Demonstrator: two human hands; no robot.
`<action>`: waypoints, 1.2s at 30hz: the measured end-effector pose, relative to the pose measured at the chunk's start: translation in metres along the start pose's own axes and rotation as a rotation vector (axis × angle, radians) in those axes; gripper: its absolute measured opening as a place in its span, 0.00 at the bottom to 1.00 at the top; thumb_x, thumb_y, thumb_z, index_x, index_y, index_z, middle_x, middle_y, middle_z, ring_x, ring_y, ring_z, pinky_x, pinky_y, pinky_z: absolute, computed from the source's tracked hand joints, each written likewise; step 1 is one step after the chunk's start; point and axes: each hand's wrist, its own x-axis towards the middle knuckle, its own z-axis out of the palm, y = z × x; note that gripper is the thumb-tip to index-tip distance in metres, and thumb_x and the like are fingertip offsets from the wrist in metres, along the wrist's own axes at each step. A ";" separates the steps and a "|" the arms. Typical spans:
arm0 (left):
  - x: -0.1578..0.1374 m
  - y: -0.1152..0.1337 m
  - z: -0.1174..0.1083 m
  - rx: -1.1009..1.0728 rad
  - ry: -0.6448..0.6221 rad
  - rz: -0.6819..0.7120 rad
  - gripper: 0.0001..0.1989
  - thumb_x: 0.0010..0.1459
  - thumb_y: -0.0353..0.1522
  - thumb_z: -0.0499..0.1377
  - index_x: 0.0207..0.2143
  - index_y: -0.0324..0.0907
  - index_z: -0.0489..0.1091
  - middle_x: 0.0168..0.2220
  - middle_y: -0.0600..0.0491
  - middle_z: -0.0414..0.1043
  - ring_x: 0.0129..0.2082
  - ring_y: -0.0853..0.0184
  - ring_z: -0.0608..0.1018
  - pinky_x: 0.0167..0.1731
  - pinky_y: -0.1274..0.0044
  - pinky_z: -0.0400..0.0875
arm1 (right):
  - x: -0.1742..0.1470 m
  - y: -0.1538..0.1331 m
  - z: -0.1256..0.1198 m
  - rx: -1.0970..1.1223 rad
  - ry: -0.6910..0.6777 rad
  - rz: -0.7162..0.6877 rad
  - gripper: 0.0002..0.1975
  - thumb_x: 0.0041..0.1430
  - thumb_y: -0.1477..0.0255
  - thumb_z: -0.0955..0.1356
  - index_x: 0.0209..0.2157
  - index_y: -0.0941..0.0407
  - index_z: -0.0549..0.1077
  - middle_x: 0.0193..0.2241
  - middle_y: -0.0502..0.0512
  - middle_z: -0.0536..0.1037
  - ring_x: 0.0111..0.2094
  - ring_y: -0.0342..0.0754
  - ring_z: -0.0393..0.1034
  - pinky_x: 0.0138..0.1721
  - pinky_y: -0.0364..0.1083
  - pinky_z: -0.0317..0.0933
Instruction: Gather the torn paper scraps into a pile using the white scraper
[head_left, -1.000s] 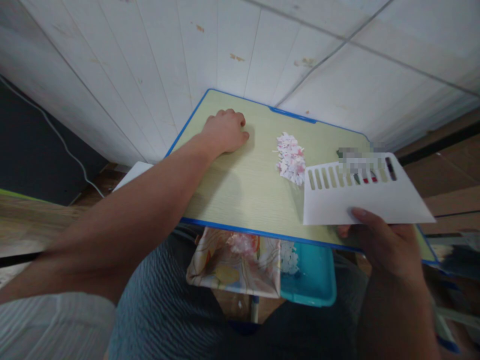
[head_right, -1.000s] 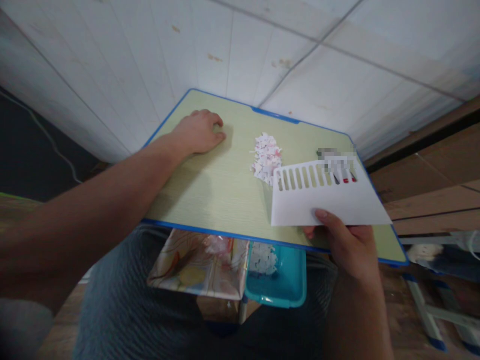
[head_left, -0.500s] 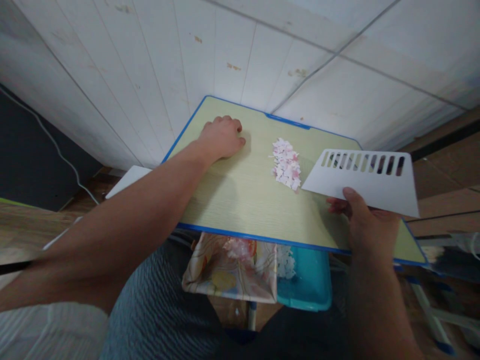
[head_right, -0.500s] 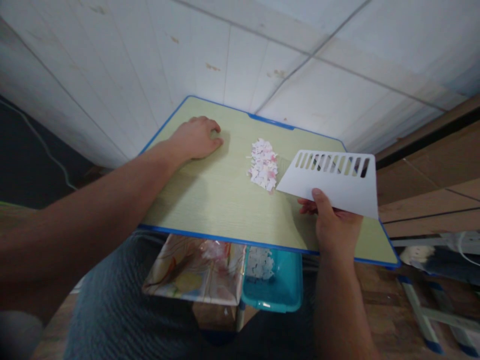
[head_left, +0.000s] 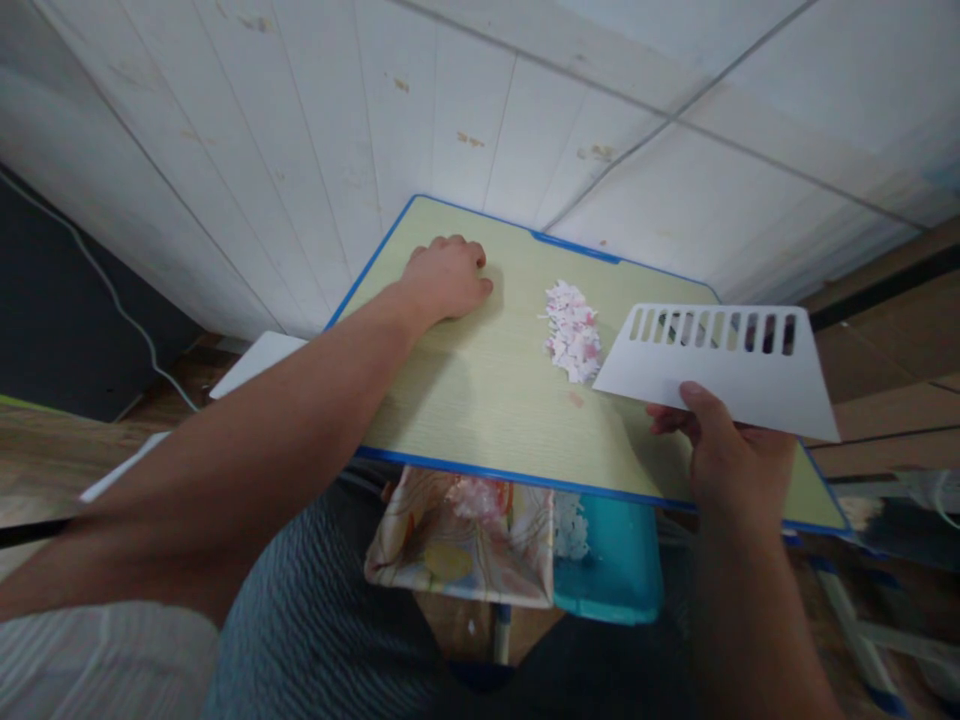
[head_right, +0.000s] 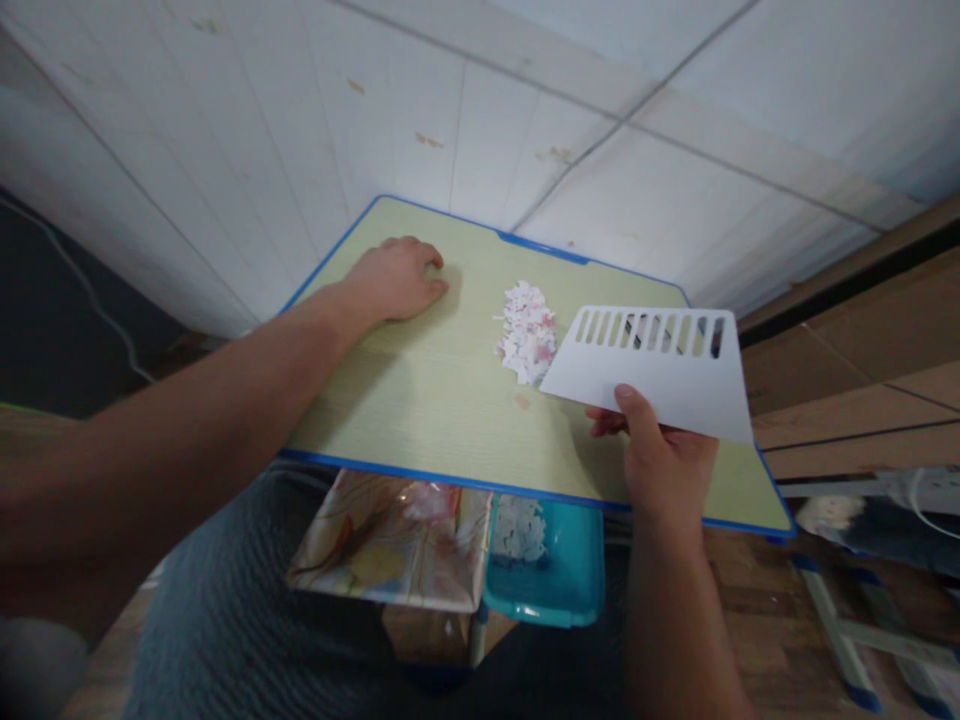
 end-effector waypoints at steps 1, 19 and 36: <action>0.000 0.000 0.000 0.000 -0.003 -0.001 0.26 0.78 0.41 0.63 0.73 0.49 0.83 0.72 0.41 0.82 0.77 0.42 0.78 0.79 0.51 0.73 | -0.002 0.000 -0.001 -0.006 -0.014 0.001 0.12 0.58 0.63 0.83 0.36 0.54 0.83 0.27 0.52 0.87 0.20 0.50 0.79 0.22 0.47 0.76; 0.000 -0.004 0.003 0.070 0.027 -0.009 0.26 0.79 0.39 0.61 0.71 0.40 0.84 0.73 0.37 0.82 0.75 0.42 0.81 0.77 0.53 0.76 | -0.040 0.002 -0.008 -0.135 -0.307 -0.050 0.24 0.70 0.50 0.81 0.25 0.50 0.82 0.25 0.60 0.87 0.26 0.57 0.84 0.36 0.56 0.85; -0.136 -0.015 -0.020 0.170 0.034 -0.126 0.29 0.86 0.43 0.54 0.78 0.42 0.76 0.82 0.39 0.76 0.83 0.46 0.74 0.83 0.53 0.69 | -0.039 0.019 0.035 0.184 -0.395 0.117 0.24 0.52 0.45 0.84 0.34 0.49 0.80 0.24 0.57 0.86 0.22 0.56 0.78 0.26 0.56 0.81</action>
